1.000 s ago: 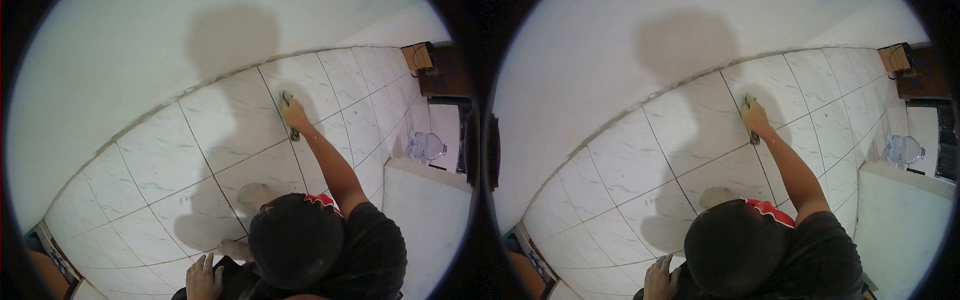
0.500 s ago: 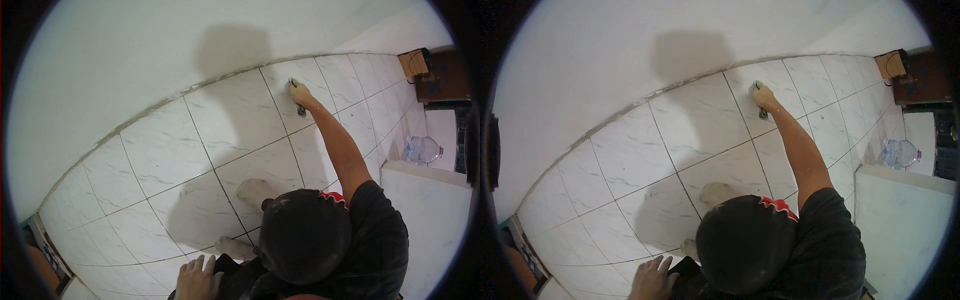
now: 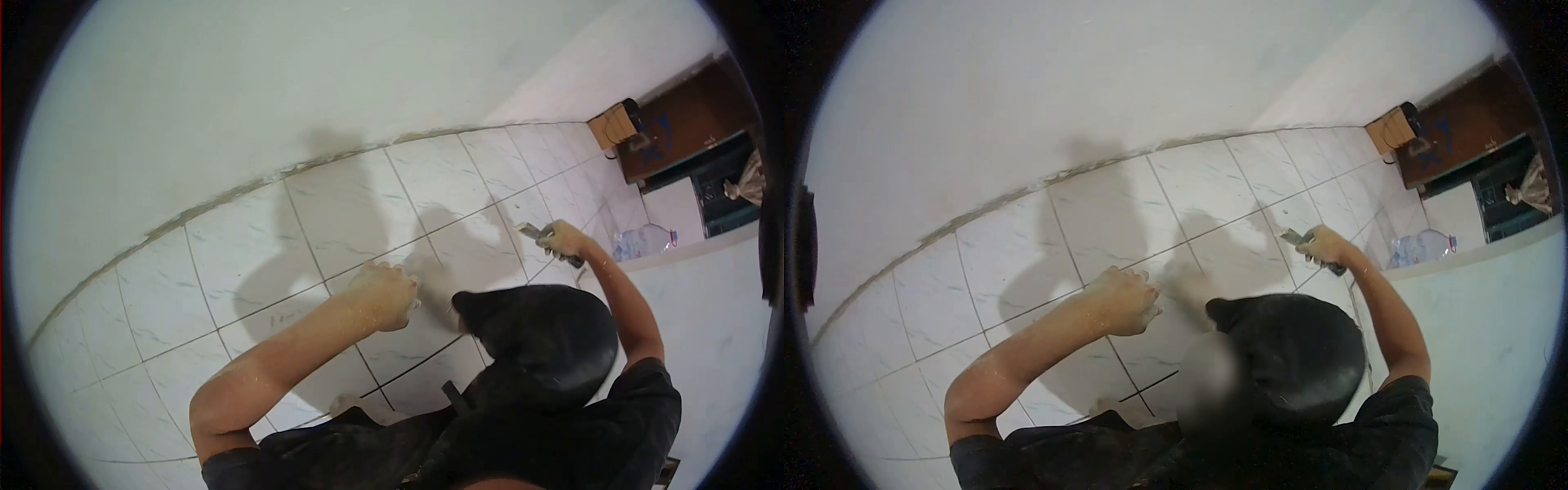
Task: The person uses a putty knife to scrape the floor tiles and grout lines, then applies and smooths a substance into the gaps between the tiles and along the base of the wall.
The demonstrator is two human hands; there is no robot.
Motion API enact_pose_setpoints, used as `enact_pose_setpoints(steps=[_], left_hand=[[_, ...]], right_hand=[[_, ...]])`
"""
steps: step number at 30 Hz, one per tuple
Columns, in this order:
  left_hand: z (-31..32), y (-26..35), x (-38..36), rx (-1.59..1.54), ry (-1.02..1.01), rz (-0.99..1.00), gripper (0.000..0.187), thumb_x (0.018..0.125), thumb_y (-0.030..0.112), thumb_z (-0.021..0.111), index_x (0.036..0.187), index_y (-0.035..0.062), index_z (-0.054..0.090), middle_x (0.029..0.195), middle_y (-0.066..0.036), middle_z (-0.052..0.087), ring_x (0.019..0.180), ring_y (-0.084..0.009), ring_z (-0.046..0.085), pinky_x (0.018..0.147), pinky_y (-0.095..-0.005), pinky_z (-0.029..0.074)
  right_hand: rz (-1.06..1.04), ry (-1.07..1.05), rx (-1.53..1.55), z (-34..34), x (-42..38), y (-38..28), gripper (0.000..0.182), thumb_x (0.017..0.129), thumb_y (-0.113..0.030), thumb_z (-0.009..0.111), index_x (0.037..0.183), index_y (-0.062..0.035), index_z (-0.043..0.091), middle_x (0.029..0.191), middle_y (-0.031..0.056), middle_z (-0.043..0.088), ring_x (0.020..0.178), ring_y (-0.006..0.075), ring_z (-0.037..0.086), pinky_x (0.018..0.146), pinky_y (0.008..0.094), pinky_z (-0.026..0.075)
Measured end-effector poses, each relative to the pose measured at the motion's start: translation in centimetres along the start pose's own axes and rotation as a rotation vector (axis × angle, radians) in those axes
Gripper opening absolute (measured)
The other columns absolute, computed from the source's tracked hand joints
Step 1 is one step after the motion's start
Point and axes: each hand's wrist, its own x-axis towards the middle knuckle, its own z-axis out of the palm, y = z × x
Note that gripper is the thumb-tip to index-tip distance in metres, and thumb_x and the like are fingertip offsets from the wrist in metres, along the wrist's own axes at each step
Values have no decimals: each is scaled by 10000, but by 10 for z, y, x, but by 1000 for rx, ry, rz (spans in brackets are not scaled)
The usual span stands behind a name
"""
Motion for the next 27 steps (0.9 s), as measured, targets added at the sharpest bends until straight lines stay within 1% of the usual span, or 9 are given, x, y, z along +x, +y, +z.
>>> enact_pose_setpoints(steps=[2, 7, 14, 16, 20, 21, 23, 25, 27], left_hand=[[-5, 7, 13, -50, 17, 29, 359, 944, 335, 538, 1098, 21, 615, 1003, -206, 650, 970, -365, 647, 867, -451, 499], [-3, 2, 55, -267, -8, -18, 368, 955, 327, 508, 1095, 3, 609, 979, -200, 664, 980, -392, 633, 886, -459, 492], [38, -37, 163, -518, -58, -296, 392, 954, 348, 508, 1039, -12, 639, 987, -207, 689, 926, -371, 658, 826, -442, 508], [47, -46, 199, -567, -5, -408, 415, 955, 373, 513, 1029, -14, 643, 973, -207, 690, 894, -349, 671, 803, -424, 516], [68, -51, 289, -1279, 166, -715, 502, 981, 466, 487, 1155, 13, 611, 982, -125, 681, 849, -207, 658, 769, -371, 521], [64, -47, 308, -1275, 157, -745, 502, 981, 466, 487, 1155, 13, 611, 982, -125, 681, 849, -207, 658, 769, -371, 521], [62, -43, 344, -1696, 419, -902, 512, 979, 461, 498, 1023, -21, 666, 866, -86, 674, 757, -161, 640, 696, -331, 506], [69, -49, 371, -1759, 517, -950, 496, 981, 456, 502, 1031, -8, 670, 856, -73, 668, 739, -152, 626, 679, -329, 501], [77, -56, 391, -1818, 617, -990, 480, 983, 451, 506, 1039, 5, 674, 847, -60, 661, 722, -143, 612, 662, -328, 496]], right_hand=[[-16, 11, -30, -23, -5, -4, 278, 849, -211, 679, 966, 41, 666, 678, 68, 617, 513, 120, 541, 461, 290, 457], [-94, -248, -6, -23, 48, -23, 412, 929, -282, 616, 1176, 43, 560, 734, 50, 587, 556, 118, 543, 482, 287, 454], [-330, -447, 237, 42, 176, 7, 398, 928, -301, 617, 1117, 48, 581, 748, 59, 595, 584, 125, 553, 500, 297, 462], [-289, -508, 537, 59, 206, 5, 364, 936, -279, 609, 1111, 33, 546, 778, 63, 601, 587, 127, 554, 501, 293, 470], [-219, -613, 977, 81, 230, -22, 219, 978, -209, 534, 1096, -30, 489, 798, 66, 595, 513, 130, 537, 436, 303, 466], [-153, -634, 1047, 84, 232, -29, 198, 1002, -234, 494, 1072, -49, 478, 769, 63, 589, 474, 131, 513, 407, 306, 450], [-72, -654, 1155, 90, 236, -38, 206, 1011, -274, 474, 1038, -70, 472, 738, 52, 567, 463, 128, 490, 395, 303, 424], [25, -660, 1258, 91, 239, -41, 226, 1020, -315, 455, 1004, -90, 466, 706, 42, 544, 453, 126, 466, 382, 301, 398], [288, -823, 1450, 83, 240, -43, 241, 1027, -391, 425, 956, -161, 426, 637, -3, 439, 408, 107, 365, 368, 291, 337]])
